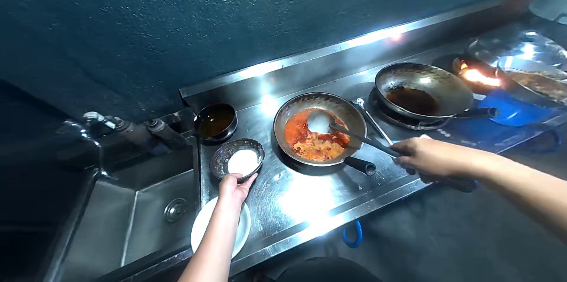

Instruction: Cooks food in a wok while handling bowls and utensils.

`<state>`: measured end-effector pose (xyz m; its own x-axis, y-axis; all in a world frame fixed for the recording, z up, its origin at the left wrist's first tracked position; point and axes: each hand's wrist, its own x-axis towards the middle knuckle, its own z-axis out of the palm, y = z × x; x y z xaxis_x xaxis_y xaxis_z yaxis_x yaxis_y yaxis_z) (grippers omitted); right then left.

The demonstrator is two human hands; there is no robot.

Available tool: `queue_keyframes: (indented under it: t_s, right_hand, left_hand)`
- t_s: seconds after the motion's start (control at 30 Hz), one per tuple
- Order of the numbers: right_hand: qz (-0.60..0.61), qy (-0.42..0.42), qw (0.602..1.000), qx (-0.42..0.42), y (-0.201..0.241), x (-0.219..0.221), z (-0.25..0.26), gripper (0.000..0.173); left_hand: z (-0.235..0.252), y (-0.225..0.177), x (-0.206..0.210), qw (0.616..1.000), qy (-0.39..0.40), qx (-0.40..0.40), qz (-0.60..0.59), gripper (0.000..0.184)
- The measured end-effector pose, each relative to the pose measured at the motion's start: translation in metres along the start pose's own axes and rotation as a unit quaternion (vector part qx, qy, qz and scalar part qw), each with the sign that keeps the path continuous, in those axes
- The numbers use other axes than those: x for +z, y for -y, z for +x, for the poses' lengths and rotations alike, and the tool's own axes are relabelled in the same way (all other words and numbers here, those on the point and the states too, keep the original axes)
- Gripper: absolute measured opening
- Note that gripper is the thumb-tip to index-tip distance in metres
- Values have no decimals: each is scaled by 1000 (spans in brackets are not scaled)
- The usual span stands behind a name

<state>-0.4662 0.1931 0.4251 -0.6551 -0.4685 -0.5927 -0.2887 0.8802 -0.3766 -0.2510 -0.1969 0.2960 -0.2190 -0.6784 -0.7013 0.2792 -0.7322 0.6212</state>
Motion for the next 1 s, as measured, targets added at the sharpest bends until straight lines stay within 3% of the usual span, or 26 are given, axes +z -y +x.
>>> queue_keyframes:
  t_s: [0.1, 0.23, 0.4, 0.5, 0.63, 0.8, 1.0]
  right_hand:
    - [99, 56, 993, 14, 8, -5, 2, 25]
    - [149, 125, 981, 16, -32, -36, -6, 25]
    - [161, 56, 984, 43, -2, -23, 11, 26]
    - [126, 73, 989, 32, 14, -14, 12, 24]
    - [83, 93, 992, 35, -5, -30, -15, 25]
    - [82, 31, 994, 71, 26, -18, -2, 25]
    - [55, 80, 993, 71, 26, -27, -25, 25]
  left_hand:
    - [-2, 10, 3, 1000, -10, -2, -23, 51]
    - [-11, -4, -3, 1000, -9, 10, -10, 51]
    - [-13, -34, -24, 999, -2, 40, 11, 49]
    - [-12, -52, -44, 998, 19, 61, 24, 47]
    - [-17, -74, -71, 995, 43, 87, 26, 43]
    - [-24, -83, -90, 993, 66, 93, 26, 37]
    - [-27, -92, -114, 989, 124, 76, 38, 25]
